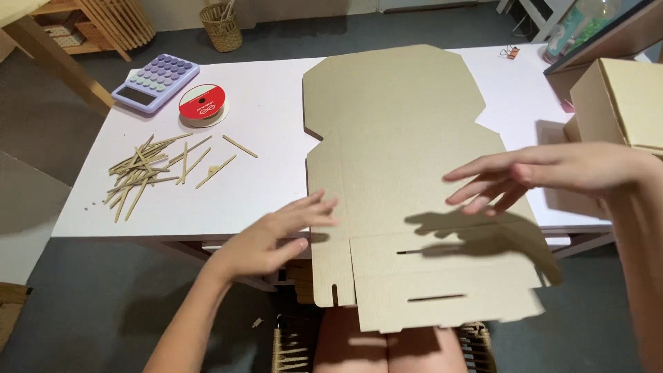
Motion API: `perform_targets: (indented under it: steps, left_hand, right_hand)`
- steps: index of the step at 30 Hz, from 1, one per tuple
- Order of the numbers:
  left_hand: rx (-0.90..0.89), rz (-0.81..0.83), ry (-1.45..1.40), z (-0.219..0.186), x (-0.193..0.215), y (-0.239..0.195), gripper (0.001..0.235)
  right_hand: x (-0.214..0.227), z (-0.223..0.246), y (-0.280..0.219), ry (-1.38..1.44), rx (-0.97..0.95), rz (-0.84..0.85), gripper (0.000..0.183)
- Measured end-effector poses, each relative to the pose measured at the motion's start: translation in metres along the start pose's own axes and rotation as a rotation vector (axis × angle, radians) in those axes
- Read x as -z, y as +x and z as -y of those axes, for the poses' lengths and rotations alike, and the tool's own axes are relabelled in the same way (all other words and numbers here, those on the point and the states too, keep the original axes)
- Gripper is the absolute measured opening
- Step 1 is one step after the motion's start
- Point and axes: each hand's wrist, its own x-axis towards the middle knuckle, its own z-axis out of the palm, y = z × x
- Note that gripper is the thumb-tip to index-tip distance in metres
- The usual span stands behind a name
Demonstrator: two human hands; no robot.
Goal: The person assembles flat cardboard boxes by folding along pre-scored lines and inserting tabs into slots to form rectangular containers. They complete one box, place it aside, then repeat the process with a second identical box. The workspace includes a white table with wooden sticks, a spool of twine, and a calculator.
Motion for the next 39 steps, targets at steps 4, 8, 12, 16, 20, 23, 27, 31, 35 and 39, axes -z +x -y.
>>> perform_targets:
  steps: [4, 8, 12, 16, 20, 23, 27, 31, 35, 39]
  left_hand:
    - [0.854, -0.489, -0.078, -0.02, 0.014, 0.033, 0.046]
    - [1.027, -0.301, 0.38, -0.023, -0.009, 0.077, 0.079]
    - [1.08, -0.34, 0.248, -0.027, -0.008, 0.09, 0.067]
    - [0.598, -0.629, -1.005, -0.023, -0.013, 0.067, 0.052]
    - [0.508, -0.755, -0.909, -0.027, -0.034, 0.054, 0.045]
    - [0.521, -0.865, -0.152, -0.027, -0.064, 0.047, 0.032]
    - [0.521, -0.979, 0.202, -0.039, -0.092, 0.03, 0.022]
    - [0.39, -0.788, -0.736, -0.01, -0.057, -0.002, 0.036]
    - [0.442, -1.02, -1.421, -0.023, -0.012, 0.025, 0.057]
    - [0.498, -0.761, -1.13, -0.032, -0.005, 0.035, 0.054]
  right_hand:
    - [-0.053, 0.021, -0.006, -0.719, -0.786, -0.823, 0.091]
    - [-0.07, -0.004, 0.02, -0.612, -0.912, -0.953, 0.088]
    - [-0.059, -0.019, 0.02, -0.192, -0.696, -1.07, 0.085]
    - [-0.051, -0.056, 0.002, 0.952, -0.188, -1.056, 0.028]
    - [-0.091, -0.011, 0.001, 1.02, -0.085, -1.126, 0.04]
    - [-0.124, -0.009, 0.007, 0.872, -0.115, -1.205, 0.04]
    - [-0.161, -0.054, 0.015, 0.008, -0.283, -1.433, 0.038]
    - [-0.165, 0.011, -0.022, 1.04, -0.236, -1.083, 0.039]
    - [-0.165, -0.058, -0.002, 1.092, -0.479, -0.915, 0.067]
    - [-0.109, -0.134, -0.019, 1.061, 0.499, -0.857, 0.049]
